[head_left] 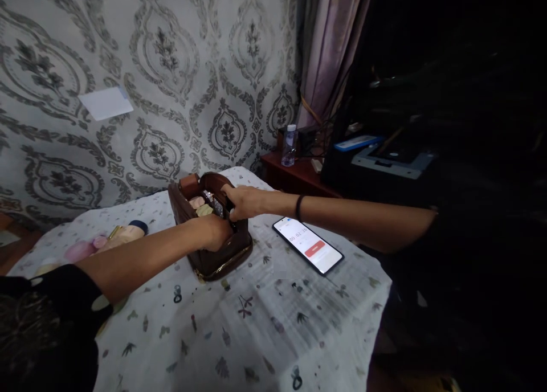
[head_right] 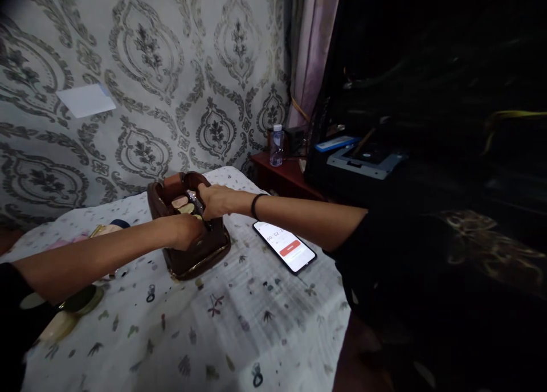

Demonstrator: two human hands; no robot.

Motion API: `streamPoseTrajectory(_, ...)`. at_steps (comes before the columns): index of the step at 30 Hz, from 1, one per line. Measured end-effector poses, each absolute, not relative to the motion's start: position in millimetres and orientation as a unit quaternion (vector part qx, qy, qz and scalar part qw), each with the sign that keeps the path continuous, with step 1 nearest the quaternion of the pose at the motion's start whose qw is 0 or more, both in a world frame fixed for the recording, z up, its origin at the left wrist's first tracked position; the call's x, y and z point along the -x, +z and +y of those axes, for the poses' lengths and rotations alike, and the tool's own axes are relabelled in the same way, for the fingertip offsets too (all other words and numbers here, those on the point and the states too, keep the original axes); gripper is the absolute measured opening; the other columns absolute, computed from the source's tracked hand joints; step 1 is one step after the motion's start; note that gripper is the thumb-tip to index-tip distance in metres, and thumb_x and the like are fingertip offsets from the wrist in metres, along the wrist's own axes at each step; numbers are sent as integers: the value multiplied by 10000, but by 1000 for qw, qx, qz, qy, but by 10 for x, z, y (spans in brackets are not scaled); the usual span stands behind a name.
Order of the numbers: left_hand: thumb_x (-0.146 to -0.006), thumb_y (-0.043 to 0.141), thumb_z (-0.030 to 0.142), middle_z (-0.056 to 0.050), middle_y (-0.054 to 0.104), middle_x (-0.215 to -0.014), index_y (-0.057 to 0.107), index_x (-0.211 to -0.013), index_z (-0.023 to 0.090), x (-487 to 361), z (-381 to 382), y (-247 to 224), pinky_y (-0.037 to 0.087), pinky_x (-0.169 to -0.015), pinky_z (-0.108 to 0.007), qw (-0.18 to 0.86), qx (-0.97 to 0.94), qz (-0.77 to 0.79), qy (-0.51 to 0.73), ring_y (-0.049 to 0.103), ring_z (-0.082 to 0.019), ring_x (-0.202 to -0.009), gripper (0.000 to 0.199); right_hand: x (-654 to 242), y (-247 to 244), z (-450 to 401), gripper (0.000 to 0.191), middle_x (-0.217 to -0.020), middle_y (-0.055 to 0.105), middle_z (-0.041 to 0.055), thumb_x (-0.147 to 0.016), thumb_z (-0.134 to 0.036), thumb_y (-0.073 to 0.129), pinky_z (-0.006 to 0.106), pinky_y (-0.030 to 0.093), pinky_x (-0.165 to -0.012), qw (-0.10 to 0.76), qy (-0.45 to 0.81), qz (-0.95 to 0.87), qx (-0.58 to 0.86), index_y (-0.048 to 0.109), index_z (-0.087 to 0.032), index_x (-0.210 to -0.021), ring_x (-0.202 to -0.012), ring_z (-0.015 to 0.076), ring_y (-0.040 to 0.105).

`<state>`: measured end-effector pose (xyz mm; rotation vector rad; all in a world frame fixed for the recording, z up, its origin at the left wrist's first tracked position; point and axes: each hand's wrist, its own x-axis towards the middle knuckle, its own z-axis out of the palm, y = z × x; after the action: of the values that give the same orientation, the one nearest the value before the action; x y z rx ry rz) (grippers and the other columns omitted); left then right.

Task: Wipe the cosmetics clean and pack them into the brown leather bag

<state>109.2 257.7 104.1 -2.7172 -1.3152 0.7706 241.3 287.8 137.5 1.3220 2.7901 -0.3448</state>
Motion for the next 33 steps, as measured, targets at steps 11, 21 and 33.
streamPoseTrajectory(11, -875, 491, 204, -157, 749, -984, 717, -1005, 101, -1169, 2541, 1208, 533, -736, -299, -1, 840, -475, 264, 710, -253, -882, 279, -2485, 1278, 2973, 525, -1082, 678, 78, -755, -235, 652, 213, 500, -579, -14, -166, 900, -403, 489, -200, -1253, -799, 176, 681)
streamPoseTrajectory(21, -867, 512, 284, -111, 756, -890, 717, -943, 129, -1090, 2664, 1138, 518, -695, -259, -28, 845, -472, 250, 692, -211, -791, 268, -2502, 1269, 2965, 486, -1098, 671, 80, -775, -218, 634, 204, 461, -554, -13, -162, 901, -403, 498, -185, -1241, -801, 169, 667)
streamPoseTrajectory(33, -822, 550, 199, -126, 743, -959, 702, -959, 142, -963, 2596, 1049, 514, -701, -276, -31, 841, -504, 197, 694, -236, -844, 214, -2497, 1217, 2961, 515, -1138, 670, 102, -793, -228, 611, 234, 461, -659, -28, -159, 909, -385, 488, -199, -1292, -958, 219, 662)
